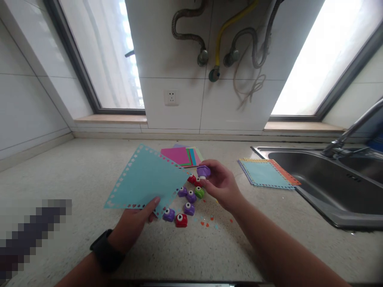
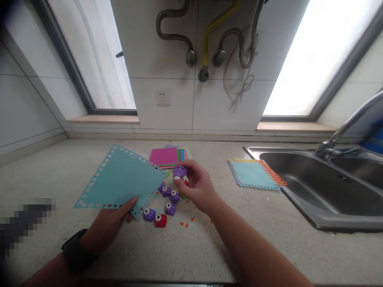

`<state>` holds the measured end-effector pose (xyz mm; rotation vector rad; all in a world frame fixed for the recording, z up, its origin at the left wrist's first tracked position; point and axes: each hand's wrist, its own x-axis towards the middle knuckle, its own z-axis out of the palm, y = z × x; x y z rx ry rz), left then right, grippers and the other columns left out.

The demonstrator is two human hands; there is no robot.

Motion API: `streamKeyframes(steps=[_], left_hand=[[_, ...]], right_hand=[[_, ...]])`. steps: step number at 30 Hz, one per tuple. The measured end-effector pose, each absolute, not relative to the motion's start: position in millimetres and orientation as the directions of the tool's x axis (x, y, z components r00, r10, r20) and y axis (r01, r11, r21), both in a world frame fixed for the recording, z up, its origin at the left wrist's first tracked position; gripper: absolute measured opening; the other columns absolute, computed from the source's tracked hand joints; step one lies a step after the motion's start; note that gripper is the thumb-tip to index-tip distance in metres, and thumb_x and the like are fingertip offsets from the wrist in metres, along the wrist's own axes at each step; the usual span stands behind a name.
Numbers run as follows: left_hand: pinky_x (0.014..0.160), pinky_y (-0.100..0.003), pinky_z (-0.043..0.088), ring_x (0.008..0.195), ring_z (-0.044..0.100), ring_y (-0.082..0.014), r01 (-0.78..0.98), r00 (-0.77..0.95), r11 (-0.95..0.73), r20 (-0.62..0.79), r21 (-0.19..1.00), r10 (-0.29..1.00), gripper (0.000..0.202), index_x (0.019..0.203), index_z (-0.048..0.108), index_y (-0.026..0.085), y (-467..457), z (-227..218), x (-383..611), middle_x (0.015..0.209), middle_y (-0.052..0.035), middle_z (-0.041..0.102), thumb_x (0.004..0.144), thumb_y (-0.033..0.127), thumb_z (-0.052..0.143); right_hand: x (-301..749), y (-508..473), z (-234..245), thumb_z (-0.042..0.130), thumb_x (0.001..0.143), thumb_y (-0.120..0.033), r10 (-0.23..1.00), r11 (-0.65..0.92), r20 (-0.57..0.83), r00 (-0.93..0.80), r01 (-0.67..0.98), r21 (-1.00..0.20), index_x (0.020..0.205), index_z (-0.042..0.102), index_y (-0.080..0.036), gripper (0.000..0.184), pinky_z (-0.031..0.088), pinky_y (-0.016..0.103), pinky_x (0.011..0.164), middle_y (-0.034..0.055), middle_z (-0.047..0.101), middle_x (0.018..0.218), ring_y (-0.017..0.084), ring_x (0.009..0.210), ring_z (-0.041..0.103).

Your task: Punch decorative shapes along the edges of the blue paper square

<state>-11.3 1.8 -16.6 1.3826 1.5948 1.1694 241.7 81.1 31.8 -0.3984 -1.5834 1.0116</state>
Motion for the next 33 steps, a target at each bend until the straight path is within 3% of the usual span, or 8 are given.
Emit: streamKeyframes(steps=[8, 14, 26, 33], left_hand=[[0.07, -0.03, 0.048, 0.062, 0.06, -0.021, 0.442, -0.172, 0.07, 0.008, 0.894, 0.985, 0.053, 0.044, 0.047, 0.025, -2, -10, -13, 0.053, 0.0005, 0.058, 0.08, 0.063, 0.058], [0.074, -0.03, 0.048, 0.067, 0.061, -0.0217, 0.455, -0.198, 0.099, -0.008, 0.885, 0.98, 0.054, 0.044, 0.049, 0.025, -2, -19, -17, 0.056, 0.0003, 0.061, 0.079, 0.064, 0.06], [0.074, -0.031, 0.05, 0.069, 0.064, -0.0238, 0.503, -0.2, 0.111, -0.01, 0.857, 0.98, 0.054, 0.044, 0.049, 0.025, -3, -17, -17, 0.056, -0.0006, 0.063, 0.079, 0.065, 0.059], [0.075, -0.033, 0.05, 0.069, 0.064, -0.0241, 0.513, -0.195, 0.101, 0.001, 0.852, 0.981, 0.052, 0.045, 0.051, 0.026, -3, -17, -18, 0.057, -0.0011, 0.064, 0.08, 0.064, 0.059]], right_hand=[[242, 72, 38, 0.07, 0.076, -0.009, 0.662, 0.655, 0.707, -0.25, -0.266, -0.707, 0.111, 0.061, -0.025, 0.04, 0.047, 0.028, 0.065, 0.0021, 0.057, 0.092, 0.015, 0.08, 0.055], [243, 71, 39, 0.071, 0.071, -0.006, 0.64, 0.701, 0.741, -0.203, -0.24, -0.671, 0.109, 0.062, -0.024, 0.043, 0.047, 0.03, 0.067, 0.0028, 0.058, 0.094, 0.016, 0.082, 0.056], [247, 70, 42, 0.073, 0.071, -0.011, 0.709, 0.679, 0.686, -0.161, -0.104, -0.727, 0.097, 0.064, -0.021, 0.029, 0.047, 0.031, 0.065, 0.0007, 0.062, 0.082, 0.014, 0.071, 0.056], [243, 70, 40, 0.075, 0.074, -0.014, 0.703, 0.655, 0.688, -0.182, -0.211, -0.725, 0.103, 0.061, -0.023, 0.034, 0.049, 0.029, 0.064, 0.0017, 0.061, 0.088, 0.015, 0.077, 0.058]])
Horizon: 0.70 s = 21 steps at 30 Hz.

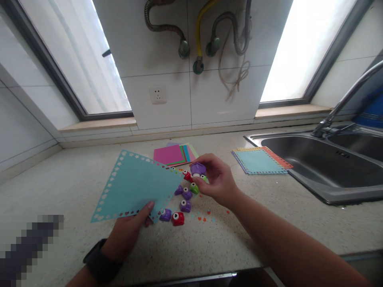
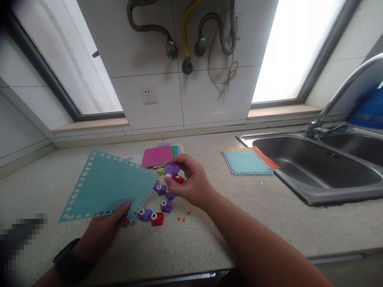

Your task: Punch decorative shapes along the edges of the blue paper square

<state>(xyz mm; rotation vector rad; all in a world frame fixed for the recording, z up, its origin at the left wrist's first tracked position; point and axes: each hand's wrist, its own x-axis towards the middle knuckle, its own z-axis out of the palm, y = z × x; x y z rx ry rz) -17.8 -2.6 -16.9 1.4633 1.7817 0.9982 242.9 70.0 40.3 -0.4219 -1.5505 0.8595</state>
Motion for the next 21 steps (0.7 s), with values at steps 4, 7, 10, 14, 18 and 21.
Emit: streamKeyframes(steps=[4, 7, 10, 14, 18, 21], left_hand=[[0.079, -0.033, 0.049, 0.071, 0.064, -0.0243, 0.495, -0.21, 0.127, -0.023, 0.86, 0.977, 0.053, 0.045, 0.05, 0.026, -2.7, -18.3, -18.4, 0.057, -0.0011, 0.064, 0.08, 0.064, 0.059], [0.08, -0.033, 0.048, 0.07, 0.064, -0.0234, 0.485, -0.207, 0.12, -0.019, 0.866, 0.978, 0.053, 0.045, 0.049, 0.025, -3.0, -18.3, -18.0, 0.057, -0.0005, 0.063, 0.081, 0.063, 0.059], [0.079, -0.032, 0.048, 0.07, 0.064, -0.0235, 0.486, -0.217, 0.125, -0.019, 0.865, 0.976, 0.054, 0.044, 0.048, 0.025, -2.7, -17.0, -16.6, 0.057, -0.0008, 0.063, 0.081, 0.063, 0.059], [0.079, -0.032, 0.048, 0.069, 0.064, -0.023, 0.493, -0.205, 0.118, -0.017, 0.862, 0.979, 0.054, 0.045, 0.048, 0.025, -2.2, -15.3, -15.1, 0.056, -0.0003, 0.062, 0.082, 0.062, 0.058], [0.08, -0.032, 0.049, 0.071, 0.065, -0.0238, 0.476, -0.205, 0.123, -0.026, 0.871, 0.978, 0.054, 0.045, 0.048, 0.025, -2.3, -15.0, -14.8, 0.058, -0.0009, 0.064, 0.081, 0.064, 0.059], [0.079, -0.032, 0.05, 0.074, 0.066, -0.0251, 0.477, -0.212, 0.14, -0.041, 0.868, 0.976, 0.054, 0.045, 0.048, 0.026, -2.7, -15.2, -15.7, 0.06, -0.0019, 0.066, 0.081, 0.065, 0.058]], right_hand=[[240.2, 68.8, 37.8, 0.074, 0.077, -0.015, 0.712, 0.608, 0.666, -0.222, -0.279, -0.743, 0.106, 0.06, -0.023, 0.033, 0.051, 0.029, 0.068, 0.0024, 0.062, 0.09, 0.015, 0.081, 0.061], [238.9, 68.0, 35.6, 0.074, 0.079, -0.018, 0.731, 0.549, 0.63, -0.262, -0.323, -0.771, 0.106, 0.059, -0.023, 0.031, 0.053, 0.031, 0.071, 0.0026, 0.063, 0.091, 0.016, 0.082, 0.063], [238.3, 67.4, 33.8, 0.075, 0.081, -0.022, 0.755, 0.484, 0.583, -0.3, -0.344, -0.805, 0.106, 0.058, -0.023, 0.031, 0.055, 0.032, 0.074, 0.0037, 0.064, 0.095, 0.016, 0.084, 0.066], [237.9, 66.8, 32.8, 0.076, 0.081, -0.025, 0.754, 0.486, 0.58, -0.309, -0.332, -0.809, 0.107, 0.058, -0.023, 0.032, 0.056, 0.034, 0.079, 0.0054, 0.065, 0.099, 0.017, 0.087, 0.067], [237.0, 66.1, 33.0, 0.077, 0.08, -0.022, 0.746, 0.513, 0.592, -0.306, -0.304, -0.803, 0.106, 0.058, -0.023, 0.033, 0.056, 0.034, 0.078, 0.0059, 0.065, 0.1, 0.017, 0.086, 0.067], [236.3, 65.4, 32.8, 0.078, 0.078, -0.021, 0.732, 0.531, 0.604, -0.315, -0.291, -0.796, 0.105, 0.058, -0.023, 0.034, 0.057, 0.034, 0.079, 0.0056, 0.064, 0.099, 0.017, 0.086, 0.066]])
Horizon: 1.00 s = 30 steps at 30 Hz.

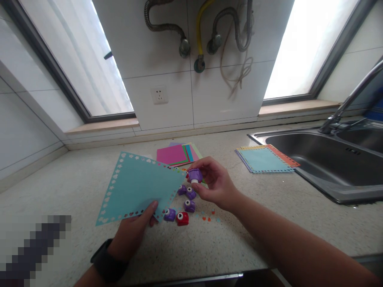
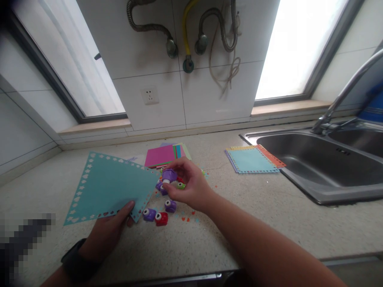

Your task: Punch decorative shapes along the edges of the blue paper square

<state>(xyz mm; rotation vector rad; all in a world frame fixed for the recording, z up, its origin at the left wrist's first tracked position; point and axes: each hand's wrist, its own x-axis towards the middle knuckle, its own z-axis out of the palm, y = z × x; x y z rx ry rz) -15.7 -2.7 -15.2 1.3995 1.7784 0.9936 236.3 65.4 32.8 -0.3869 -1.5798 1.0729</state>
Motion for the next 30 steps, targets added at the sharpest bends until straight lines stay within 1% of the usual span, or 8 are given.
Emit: streamKeyframes(steps=[4, 8, 14, 18, 22, 27, 30], left_hand=[[0.082, -0.032, 0.05, 0.076, 0.067, -0.0255, 0.523, -0.186, 0.145, -0.053, 0.84, 0.981, 0.054, 0.045, 0.049, 0.026, -4, -15, -18, 0.061, -0.002, 0.068, 0.083, 0.064, 0.055], [0.083, -0.031, 0.051, 0.077, 0.068, -0.0249, 0.536, -0.192, 0.131, -0.031, 0.834, 0.981, 0.052, 0.045, 0.05, 0.027, -5, -13, -17, 0.062, -0.0019, 0.07, 0.084, 0.062, 0.055], [0.08, -0.032, 0.052, 0.075, 0.069, -0.0257, 0.525, -0.216, 0.147, -0.036, 0.838, 0.976, 0.051, 0.043, 0.05, 0.027, -5, -9, -12, 0.063, -0.0027, 0.071, 0.079, 0.062, 0.057], [0.082, -0.032, 0.051, 0.074, 0.068, -0.0253, 0.537, -0.2, 0.146, -0.042, 0.831, 0.979, 0.052, 0.043, 0.05, 0.027, -4, -9, -13, 0.061, -0.0021, 0.069, 0.081, 0.062, 0.056], [0.083, -0.032, 0.05, 0.076, 0.067, -0.0256, 0.552, -0.167, 0.139, -0.054, 0.822, 0.985, 0.053, 0.044, 0.049, 0.027, -4, -8, -14, 0.062, -0.002, 0.069, 0.083, 0.063, 0.053], [0.077, -0.033, 0.051, 0.071, 0.066, -0.0256, 0.523, -0.189, 0.153, -0.062, 0.838, 0.98, 0.053, 0.044, 0.046, 0.028, -5, -6, -11, 0.058, -0.0011, 0.066, 0.08, 0.065, 0.055], [0.077, -0.033, 0.05, 0.07, 0.065, -0.025, 0.526, -0.18, 0.135, -0.045, 0.84, 0.983, 0.052, 0.044, 0.047, 0.027, -6, -5, -11, 0.057, -0.0007, 0.065, 0.08, 0.064, 0.056]], right_hand=[[235, 65, 32, 0.078, 0.077, -0.019, 0.718, 0.551, 0.621, -0.313, -0.29, -0.783, 0.105, 0.058, -0.023, 0.034, 0.056, 0.033, 0.077, 0.0044, 0.063, 0.096, 0.016, 0.084, 0.064], [233, 65, 30, 0.079, 0.076, -0.02, 0.707, 0.58, 0.646, -0.287, -0.286, -0.762, 0.104, 0.059, -0.023, 0.034, 0.054, 0.03, 0.073, 0.003, 0.063, 0.092, 0.015, 0.081, 0.061], [232, 65, 30, 0.079, 0.075, -0.022, 0.723, 0.569, 0.625, -0.294, -0.26, -0.78, 0.103, 0.06, -0.023, 0.034, 0.054, 0.03, 0.075, 0.0031, 0.062, 0.093, 0.015, 0.081, 0.06], [231, 65, 29, 0.079, 0.076, -0.022, 0.733, 0.552, 0.615, -0.292, -0.274, -0.787, 0.103, 0.06, -0.023, 0.033, 0.055, 0.03, 0.073, 0.0028, 0.061, 0.091, 0.014, 0.079, 0.059], [230, 66, 27, 0.081, 0.076, -0.022, 0.752, 0.493, 0.583, -0.308, -0.324, -0.807, 0.103, 0.062, -0.023, 0.033, 0.056, 0.029, 0.074, 0.0017, 0.062, 0.09, 0.013, 0.078, 0.061], [229, 69, 23, 0.085, 0.073, -0.022, 0.799, 0.34, 0.485, -0.356, -0.397, -0.852, 0.102, 0.064, -0.023, 0.036, 0.059, 0.028, 0.07, -0.0003, 0.065, 0.088, 0.012, 0.075, 0.065], [230, 71, 22, 0.087, 0.071, -0.02, 0.82, 0.276, 0.44, -0.367, -0.42, -0.865, 0.101, 0.065, -0.023, 0.037, 0.06, 0.027, 0.07, -0.0014, 0.067, 0.086, 0.012, 0.074, 0.067]])
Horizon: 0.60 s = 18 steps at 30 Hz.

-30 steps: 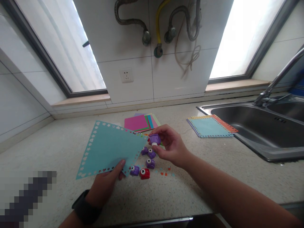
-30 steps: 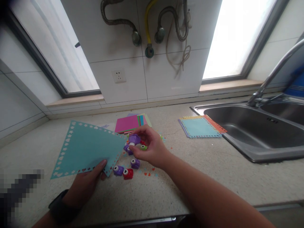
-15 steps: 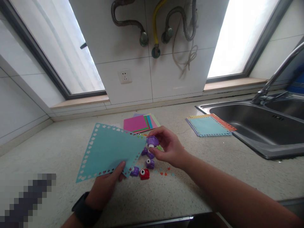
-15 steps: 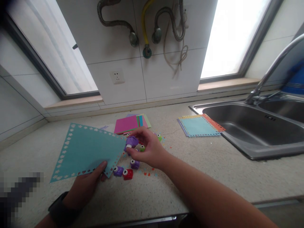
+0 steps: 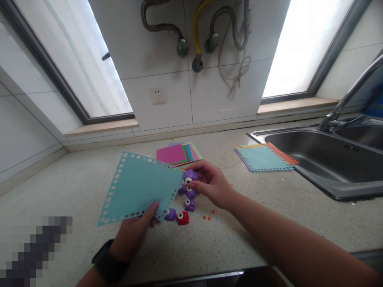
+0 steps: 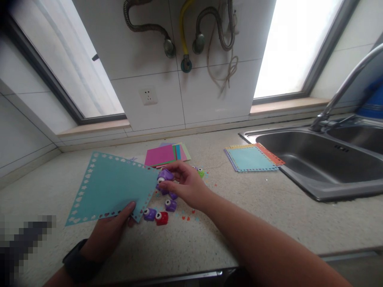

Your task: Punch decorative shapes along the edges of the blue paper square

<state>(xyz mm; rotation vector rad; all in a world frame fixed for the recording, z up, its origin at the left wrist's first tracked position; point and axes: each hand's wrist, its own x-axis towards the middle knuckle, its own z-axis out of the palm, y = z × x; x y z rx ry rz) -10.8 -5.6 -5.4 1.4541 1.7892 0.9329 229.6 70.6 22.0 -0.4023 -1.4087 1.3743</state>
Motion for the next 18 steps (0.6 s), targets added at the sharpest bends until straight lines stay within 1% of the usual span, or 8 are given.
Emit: streamKeyframes(steps=[6, 9, 12, 15, 18], left_hand=[[0.078, -0.033, 0.05, 0.071, 0.065, -0.0249, 0.513, -0.194, 0.151, -0.057, 0.845, 0.979, 0.052, 0.044, 0.048, 0.027, -5.0, -8.0, -11.4, 0.058, -0.0015, 0.066, 0.08, 0.064, 0.056], [0.078, -0.033, 0.049, 0.071, 0.064, -0.0243, 0.518, -0.2, 0.161, -0.064, 0.84, 0.978, 0.053, 0.045, 0.048, 0.026, -5.0, -7.7, -10.4, 0.058, -0.0011, 0.065, 0.081, 0.063, 0.055], [0.08, -0.033, 0.048, 0.07, 0.063, -0.0236, 0.537, -0.172, 0.132, -0.045, 0.833, 0.984, 0.053, 0.046, 0.046, 0.026, -5.3, -6.2, -9.6, 0.059, -0.0007, 0.064, 0.084, 0.062, 0.053], [0.081, -0.034, 0.048, 0.073, 0.064, -0.0245, 0.529, -0.177, 0.138, -0.05, 0.837, 0.983, 0.053, 0.046, 0.045, 0.026, -5.0, -5.8, -10.0, 0.06, -0.0014, 0.065, 0.083, 0.063, 0.054], [0.082, -0.035, 0.048, 0.076, 0.065, -0.0259, 0.527, -0.196, 0.169, -0.074, 0.833, 0.978, 0.053, 0.046, 0.048, 0.026, -4.2, -8.1, -12.3, 0.063, -0.0027, 0.069, 0.081, 0.065, 0.056]], right_hand=[[229.6, 73.0, 20.5, 0.088, 0.069, -0.017, 0.831, 0.194, 0.396, -0.391, -0.463, -0.865, 0.101, 0.068, -0.023, 0.038, 0.061, 0.027, 0.074, -0.0022, 0.07, 0.087, 0.012, 0.077, 0.07], [228.9, 72.8, 20.9, 0.088, 0.068, -0.016, 0.844, 0.139, 0.357, -0.4, -0.481, -0.866, 0.1, 0.068, -0.022, 0.038, 0.06, 0.024, 0.072, -0.0023, 0.072, 0.087, 0.01, 0.076, 0.071], [227.5, 71.7, 22.2, 0.089, 0.067, -0.016, 0.85, 0.095, 0.328, -0.412, -0.493, -0.865, 0.097, 0.068, -0.021, 0.037, 0.059, 0.021, 0.07, -0.0025, 0.073, 0.085, 0.009, 0.074, 0.071], [225.6, 70.5, 23.1, 0.089, 0.066, -0.018, 0.846, 0.058, 0.301, -0.441, -0.485, -0.872, 0.095, 0.068, -0.02, 0.036, 0.059, 0.021, 0.069, -0.0023, 0.073, 0.083, 0.009, 0.073, 0.071], [224.2, 69.8, 22.4, 0.09, 0.065, -0.02, 0.858, 0.032, 0.259, -0.444, -0.456, -0.889, 0.094, 0.067, -0.02, 0.037, 0.058, 0.022, 0.069, -0.0019, 0.073, 0.082, 0.01, 0.074, 0.07]])
